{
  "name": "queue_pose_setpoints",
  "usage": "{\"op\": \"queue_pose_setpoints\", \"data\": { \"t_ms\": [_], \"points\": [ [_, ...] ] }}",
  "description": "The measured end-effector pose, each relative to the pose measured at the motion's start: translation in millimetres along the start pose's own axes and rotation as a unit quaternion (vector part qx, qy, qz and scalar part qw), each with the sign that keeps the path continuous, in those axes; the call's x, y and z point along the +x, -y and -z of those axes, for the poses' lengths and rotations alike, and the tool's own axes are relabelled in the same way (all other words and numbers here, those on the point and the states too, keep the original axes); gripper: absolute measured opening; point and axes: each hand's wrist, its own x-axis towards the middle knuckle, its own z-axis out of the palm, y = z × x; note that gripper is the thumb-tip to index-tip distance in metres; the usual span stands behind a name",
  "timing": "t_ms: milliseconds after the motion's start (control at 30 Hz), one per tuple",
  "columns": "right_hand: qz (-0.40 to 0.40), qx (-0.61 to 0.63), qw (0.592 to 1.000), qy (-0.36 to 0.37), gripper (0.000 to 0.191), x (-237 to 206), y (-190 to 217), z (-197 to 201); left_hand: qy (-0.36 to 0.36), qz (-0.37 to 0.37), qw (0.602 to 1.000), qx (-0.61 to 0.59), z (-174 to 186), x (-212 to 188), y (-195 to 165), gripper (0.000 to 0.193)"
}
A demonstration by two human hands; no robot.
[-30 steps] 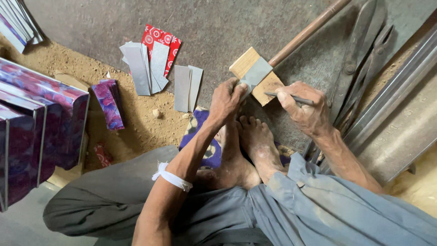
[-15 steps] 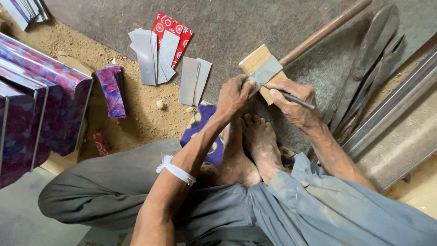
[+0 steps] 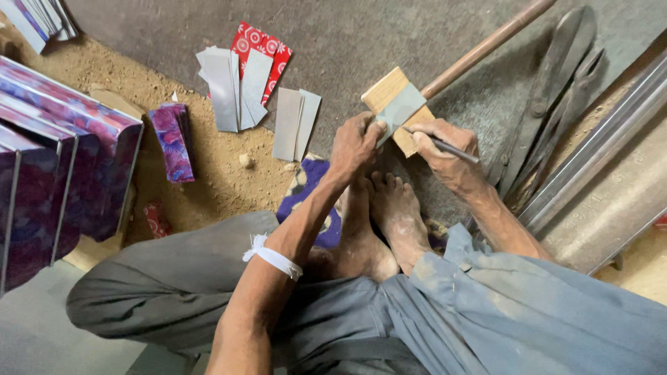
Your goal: The person sits on the floor and cuts small gray strips one at a time, holding each strip against a wooden block and drawing a dark pencil-like tool along it to separate or crease it, then places the finished strip on a growing pile beside them.
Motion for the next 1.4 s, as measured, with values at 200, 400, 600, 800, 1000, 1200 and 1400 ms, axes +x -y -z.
{"op": "queue_pose_setpoints", "data": {
  "t_ms": [200, 400, 600, 800, 1000, 1200, 1400],
  "points": [
    [-0.008, 0.024, 1.000, 0.009, 0.015, 3.3, 4.4, -7.2, -0.040, -0.075, 0.996, 0.005, -3.2, 2.4, 4.0, 0.035],
    [0.048, 0.017, 0.999, -0.003, 0.013, -2.2, -1.4, -11.9, -0.063, -0.098, 0.993, 0.027, -11.0, 4.0, 12.1, 0.034],
    [0.072, -0.018, 0.997, 0.019, 0.013, 4.4, -5.1, -5.7, -0.074, -0.107, 0.991, 0.008, -9.9, 4.1, 7.8, 0.036],
    [-0.062, 0.130, 0.989, 0.030, 0.016, 20.5, -9.5, -2.7, -0.070, -0.103, 0.992, 0.014, -11.6, 6.9, 9.1, 0.036],
    [-0.013, 0.051, 0.997, 0.064, 0.015, 38.8, -8.3, -15.5, -0.064, -0.092, 0.994, 0.000, -13.0, 8.1, 14.5, 0.035],
    [0.127, -0.065, 0.979, 0.142, 0.010, 57.8, -6.7, 1.9, -0.059, -0.068, 0.996, 0.008, -13.4, 6.6, 11.1, 0.036],
    [0.267, -0.162, 0.933, 0.176, 0.013, 84.3, -2.9, 7.1, -0.061, -0.075, 0.995, -0.011, -13.4, 6.8, 13.3, 0.038]
  ]
}}
